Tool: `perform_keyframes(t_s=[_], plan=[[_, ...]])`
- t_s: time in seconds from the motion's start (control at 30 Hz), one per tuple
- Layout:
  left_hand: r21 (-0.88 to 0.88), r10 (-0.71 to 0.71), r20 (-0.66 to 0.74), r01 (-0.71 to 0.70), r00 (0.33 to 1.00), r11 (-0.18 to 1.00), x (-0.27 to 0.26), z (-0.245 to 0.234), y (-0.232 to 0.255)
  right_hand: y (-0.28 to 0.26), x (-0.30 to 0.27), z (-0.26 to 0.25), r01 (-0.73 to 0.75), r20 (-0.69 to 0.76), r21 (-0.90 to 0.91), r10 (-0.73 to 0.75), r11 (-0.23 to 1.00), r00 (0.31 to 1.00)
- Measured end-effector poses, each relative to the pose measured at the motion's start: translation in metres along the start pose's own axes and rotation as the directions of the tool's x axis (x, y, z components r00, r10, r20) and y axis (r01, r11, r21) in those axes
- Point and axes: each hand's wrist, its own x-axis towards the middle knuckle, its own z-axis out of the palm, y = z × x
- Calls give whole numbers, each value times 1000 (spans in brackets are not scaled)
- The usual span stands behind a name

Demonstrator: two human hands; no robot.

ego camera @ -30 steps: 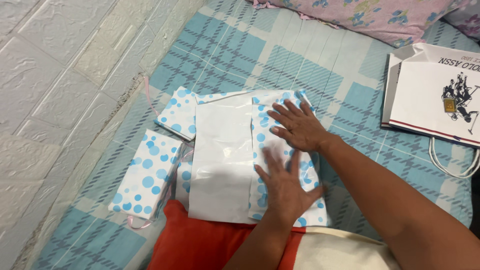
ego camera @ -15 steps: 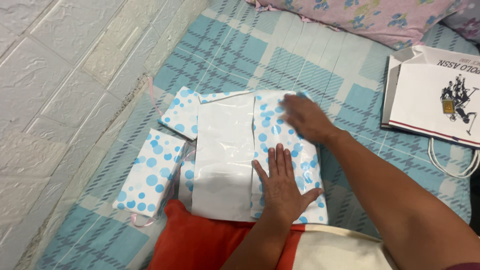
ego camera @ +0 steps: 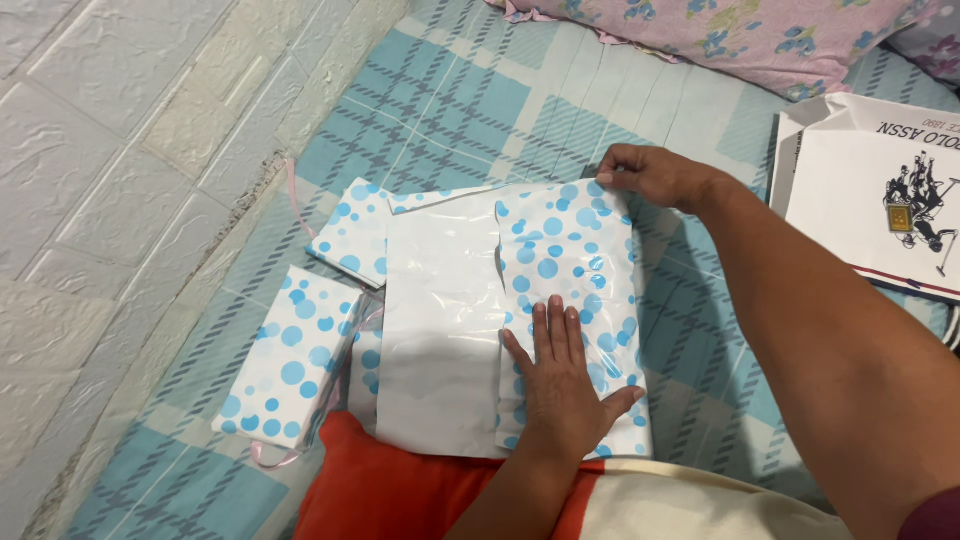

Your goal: The person folds a small patterned handbag and places it on a sheet of white tissue paper. They then cover the bag with blue polka-dotted wrapping paper and fold the paper around the item, smoothing the edges to create a wrapped package.

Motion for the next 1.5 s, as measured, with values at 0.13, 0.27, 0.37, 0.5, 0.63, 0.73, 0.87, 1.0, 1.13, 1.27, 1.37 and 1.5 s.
perform_keyframes(t_s=[0.13,0.27,0.37,0.5,0.63,0.73,0.87,1.0,1.13,1.27,1.37,1.5], plan=[[-6,2,-12,-2,1000,1000,0,1,0,-4,-1,-13,-70,63,-96,76,993,995],[23,4,-1,-4,1000,1000,-1,1,1,-4,1,-11,44,3,-311,-46,949,999],[43,7,-22,-6,1000,999,-1,1,1,2,5,-5,68,-63,-391,-100,918,993],[62,13,-13,-12,1000,998,1,1,0,10,19,-21,81,-328,-367,-210,927,921],[29,13,1,-13,1000,999,-1,0,1,4,10,-27,165,-483,-512,-441,843,756],[8,27,-49,-26,998,1000,-2,-5,1,-6,-33,40,80,-546,-716,-629,693,553],[-58,23,103,-17,994,998,-4,-11,0,-6,-117,145,275,-270,-545,-477,792,837],[-115,32,-2,-32,999,993,-9,-14,-2,-5,-133,169,139,-90,-594,-237,792,967],[-244,25,20,-20,999,969,-11,-18,-9,-4,-125,170,78,-86,-616,-165,784,983],[-259,-58,105,83,993,962,-21,-21,-12,3,-126,171,86,-74,-643,-173,761,982],[-232,-66,151,101,986,967,-35,-28,-15,0,-124,167,102,-19,-714,-164,692,986],[-135,-151,268,192,952,972,-58,-40,-20,-14,-123,159,96,84,-845,-45,527,995]])
